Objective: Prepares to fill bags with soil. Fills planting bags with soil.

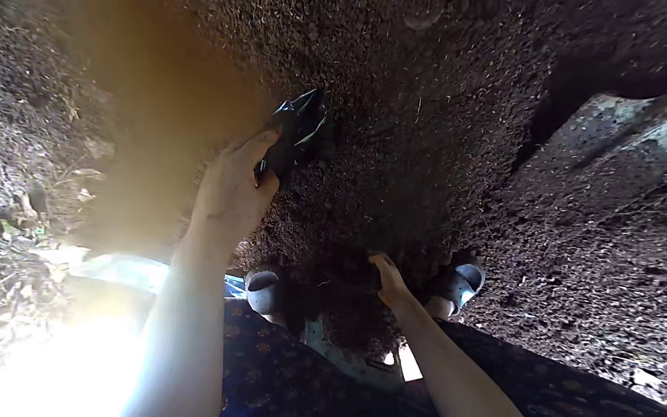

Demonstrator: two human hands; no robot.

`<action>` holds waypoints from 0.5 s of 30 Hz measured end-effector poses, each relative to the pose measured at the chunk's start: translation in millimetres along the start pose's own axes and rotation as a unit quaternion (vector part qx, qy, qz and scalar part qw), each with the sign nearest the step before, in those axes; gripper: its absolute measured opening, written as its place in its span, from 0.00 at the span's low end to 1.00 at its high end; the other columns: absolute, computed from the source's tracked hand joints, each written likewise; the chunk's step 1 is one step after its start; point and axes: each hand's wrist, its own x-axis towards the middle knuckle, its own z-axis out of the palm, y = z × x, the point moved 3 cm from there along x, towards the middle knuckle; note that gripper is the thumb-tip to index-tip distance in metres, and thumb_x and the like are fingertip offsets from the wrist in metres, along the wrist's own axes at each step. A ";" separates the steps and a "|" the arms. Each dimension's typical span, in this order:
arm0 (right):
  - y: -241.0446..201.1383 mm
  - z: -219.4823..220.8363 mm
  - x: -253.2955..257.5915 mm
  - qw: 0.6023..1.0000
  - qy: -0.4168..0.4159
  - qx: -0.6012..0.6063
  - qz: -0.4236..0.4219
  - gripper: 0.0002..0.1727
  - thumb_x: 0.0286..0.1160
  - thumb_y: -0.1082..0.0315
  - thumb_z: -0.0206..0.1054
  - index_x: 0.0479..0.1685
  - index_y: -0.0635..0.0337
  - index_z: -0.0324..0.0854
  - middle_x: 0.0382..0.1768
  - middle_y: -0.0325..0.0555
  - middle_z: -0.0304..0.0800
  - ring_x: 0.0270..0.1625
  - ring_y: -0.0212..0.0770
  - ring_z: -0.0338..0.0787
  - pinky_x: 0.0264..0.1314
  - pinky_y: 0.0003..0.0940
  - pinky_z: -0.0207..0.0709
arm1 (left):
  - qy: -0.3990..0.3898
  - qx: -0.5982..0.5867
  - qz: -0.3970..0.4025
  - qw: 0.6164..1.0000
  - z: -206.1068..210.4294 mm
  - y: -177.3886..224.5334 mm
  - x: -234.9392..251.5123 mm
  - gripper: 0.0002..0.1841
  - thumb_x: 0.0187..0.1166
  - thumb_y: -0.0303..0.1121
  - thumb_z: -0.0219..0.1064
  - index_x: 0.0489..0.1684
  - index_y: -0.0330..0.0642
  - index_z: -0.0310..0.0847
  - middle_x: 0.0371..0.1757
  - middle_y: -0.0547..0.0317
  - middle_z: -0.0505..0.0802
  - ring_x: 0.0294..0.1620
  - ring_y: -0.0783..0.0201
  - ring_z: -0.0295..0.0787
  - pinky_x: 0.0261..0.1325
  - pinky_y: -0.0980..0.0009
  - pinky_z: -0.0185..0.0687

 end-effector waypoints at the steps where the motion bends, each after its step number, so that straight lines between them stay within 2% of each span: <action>1: -10.7 -0.9 0.0 0.997 0.001 -0.067 -0.034 0.21 0.86 0.62 0.56 0.73 0.60 0.75 0.69 0.53 0.81 0.69 0.43 0.80 0.68 0.45 0.77 | 0.001 -0.003 0.000 1.000 -1.6 0.8 0.4 0.29 0.81 0.23 0.62 0.84 0.53 0.74 0.82 0.51 0.81 0.73 0.51 0.84 0.70 0.50 0.80; 2: -19.0 0.4 -4.2 0.986 0.021 -0.154 -0.055 0.22 0.87 0.62 0.57 0.75 0.60 0.74 0.73 0.55 0.78 0.73 0.46 0.78 0.72 0.47 0.74 | 0.003 -0.007 0.002 1.000 -2.6 2.0 1.2 0.29 0.80 0.23 0.62 0.84 0.52 0.75 0.82 0.50 0.81 0.72 0.51 0.85 0.69 0.50 0.80; 3: -25.9 3.7 -11.8 0.958 0.066 -0.268 -0.076 0.23 0.86 0.62 0.59 0.77 0.58 0.75 0.77 0.59 0.75 0.77 0.53 0.76 0.75 0.53 0.72 | 0.006 -0.011 0.007 1.000 -3.3 3.3 1.3 0.29 0.80 0.22 0.62 0.84 0.51 0.75 0.82 0.50 0.81 0.71 0.51 0.85 0.68 0.51 0.81; 4: -30.4 8.2 -21.0 0.912 0.116 -0.382 -0.098 0.25 0.84 0.61 0.63 0.79 0.55 0.75 0.81 0.66 0.69 0.81 0.64 0.71 0.77 0.62 0.70 | 0.012 -0.016 0.015 1.000 -3.8 4.5 1.1 0.29 0.80 0.22 0.62 0.83 0.51 0.76 0.82 0.51 0.81 0.70 0.51 0.86 0.66 0.52 0.82; 5: -28.6 12.4 -28.7 0.862 0.154 -0.462 -0.142 0.26 0.80 0.61 0.66 0.77 0.56 0.76 0.80 0.70 0.67 0.81 0.71 0.69 0.77 0.66 0.68 | 0.012 -0.022 0.018 1.000 -4.6 6.0 0.1 0.29 0.80 0.22 0.62 0.83 0.51 0.76 0.82 0.51 0.81 0.71 0.52 0.86 0.67 0.53 0.82; 6: -22.7 16.3 -35.0 0.813 0.170 -0.511 -0.219 0.23 0.77 0.62 0.67 0.70 0.60 0.81 0.74 0.74 0.74 0.77 0.74 0.73 0.76 0.69 0.68 | 0.012 -0.027 0.020 0.999 -5.5 7.7 -1.5 0.29 0.80 0.22 0.63 0.83 0.52 0.76 0.83 0.53 0.80 0.73 0.53 0.85 0.69 0.54 0.82; 7: -15.3 21.2 -38.6 0.767 0.151 -0.544 -0.305 0.19 0.77 0.63 0.66 0.62 0.64 0.86 0.66 0.74 0.81 0.72 0.75 0.79 0.72 0.71 0.70 | 0.015 -0.031 0.023 0.999 -7.2 9.3 -2.9 0.29 0.79 0.22 0.63 0.83 0.51 0.76 0.83 0.53 0.81 0.75 0.54 0.84 0.71 0.53 0.81; 8: -8.8 27.7 -39.5 0.732 0.100 -0.579 -0.345 0.18 0.80 0.62 0.65 0.59 0.63 0.87 0.64 0.70 0.85 0.70 0.72 0.82 0.72 0.70 0.71 | 0.018 -0.036 0.025 0.999 -9.6 10.5 -3.8 0.29 0.79 0.21 0.64 0.82 0.50 0.76 0.83 0.53 0.80 0.77 0.53 0.82 0.73 0.52 0.79; 10: 4.6 37.6 -35.9 0.670 0.005 -0.669 -0.323 0.18 0.86 0.58 0.60 0.65 0.55 0.86 0.70 0.60 0.84 0.73 0.62 0.83 0.76 0.62 0.72 | 0.025 -0.042 0.030 0.998 -12.4 14.0 -6.3 0.29 0.77 0.22 0.65 0.81 0.48 0.77 0.83 0.52 0.80 0.80 0.51 0.80 0.77 0.48 0.77; 11: 8.9 39.1 -35.5 0.646 -0.006 -0.699 -0.307 0.18 0.86 0.59 0.59 0.68 0.51 0.85 0.73 0.58 0.82 0.72 0.60 0.84 0.74 0.61 0.73 | 0.027 -0.042 0.030 0.998 -12.6 17.9 -8.7 0.29 0.76 0.22 0.67 0.81 0.47 0.78 0.83 0.52 0.80 0.80 0.51 0.79 0.78 0.47 0.77; 13: 7.9 47.1 -39.7 0.620 0.011 -0.732 -0.282 0.20 0.84 0.63 0.62 0.72 0.45 0.84 0.75 0.58 0.80 0.70 0.61 0.85 0.71 0.61 0.77 | 0.018 -0.027 0.012 0.999 -14.7 25.4 -14.6 0.30 0.74 0.27 0.72 0.80 0.52 0.79 0.82 0.56 0.81 0.78 0.52 0.81 0.75 0.47 0.80; 15: 1.7 57.6 -42.5 0.599 0.005 -0.764 -0.240 0.25 0.81 0.65 0.65 0.78 0.41 0.79 0.79 0.62 0.75 0.72 0.67 0.82 0.72 0.66 0.75 | 0.005 -0.014 0.008 1.000 -10.9 20.7 -17.6 0.29 0.75 0.32 0.74 0.80 0.59 0.79 0.82 0.62 0.81 0.73 0.55 0.85 0.67 0.47 0.86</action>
